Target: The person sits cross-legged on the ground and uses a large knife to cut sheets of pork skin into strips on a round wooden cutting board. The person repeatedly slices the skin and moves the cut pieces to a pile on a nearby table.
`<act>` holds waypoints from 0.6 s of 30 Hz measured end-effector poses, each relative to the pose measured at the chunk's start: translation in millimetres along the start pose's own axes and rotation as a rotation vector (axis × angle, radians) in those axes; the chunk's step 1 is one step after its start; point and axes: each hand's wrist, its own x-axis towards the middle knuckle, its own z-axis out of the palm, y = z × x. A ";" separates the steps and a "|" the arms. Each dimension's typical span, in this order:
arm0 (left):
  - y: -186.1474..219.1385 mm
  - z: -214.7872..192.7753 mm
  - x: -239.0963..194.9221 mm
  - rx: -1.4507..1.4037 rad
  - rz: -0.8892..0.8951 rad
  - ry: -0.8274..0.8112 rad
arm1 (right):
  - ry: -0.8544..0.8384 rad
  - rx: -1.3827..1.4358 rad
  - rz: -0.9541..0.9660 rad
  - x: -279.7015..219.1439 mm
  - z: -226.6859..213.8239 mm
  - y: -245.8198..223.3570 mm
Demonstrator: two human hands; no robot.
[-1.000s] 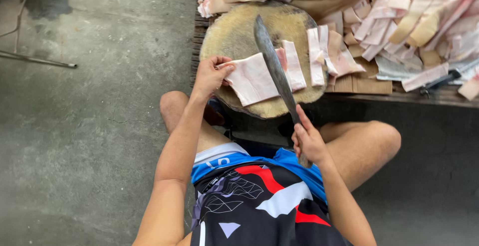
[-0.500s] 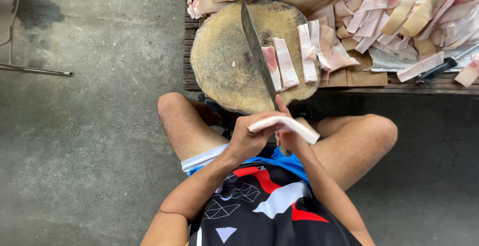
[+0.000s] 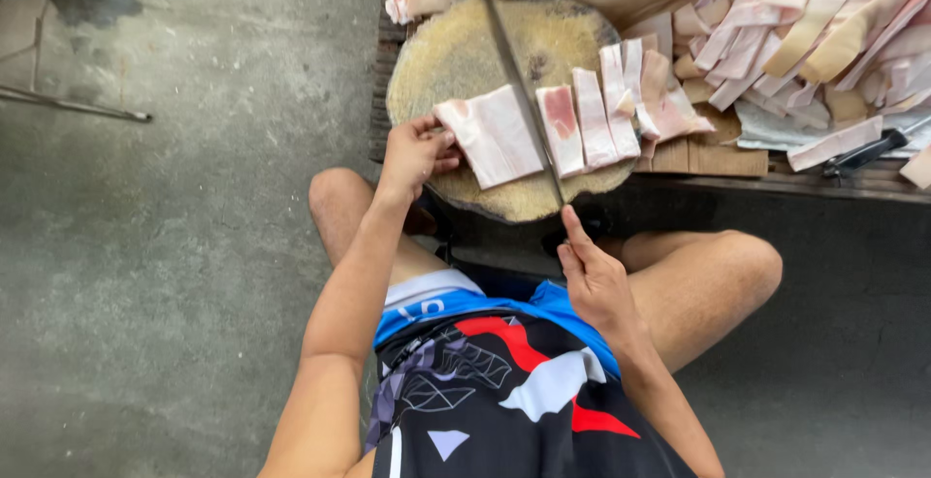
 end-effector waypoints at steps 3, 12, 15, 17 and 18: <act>12.8 4.9 2.5 0.056 -0.018 0.041 | -0.037 -0.080 -0.057 9.6 25.2 8.4; 21.0 20.2 9.9 0.192 0.072 0.149 | -0.092 0.298 0.102 9.0 -18.5 -32.2; 3.1 14.6 8.7 0.134 0.058 0.131 | 0.031 0.454 -0.356 -4.9 -39.5 -49.8; 2.7 13.9 11.2 0.102 0.045 0.132 | 0.107 0.426 -0.565 -3.8 -35.5 -44.3; 6.6 14.6 13.9 0.098 0.048 0.123 | 0.131 0.383 -0.565 2.4 -26.5 -36.0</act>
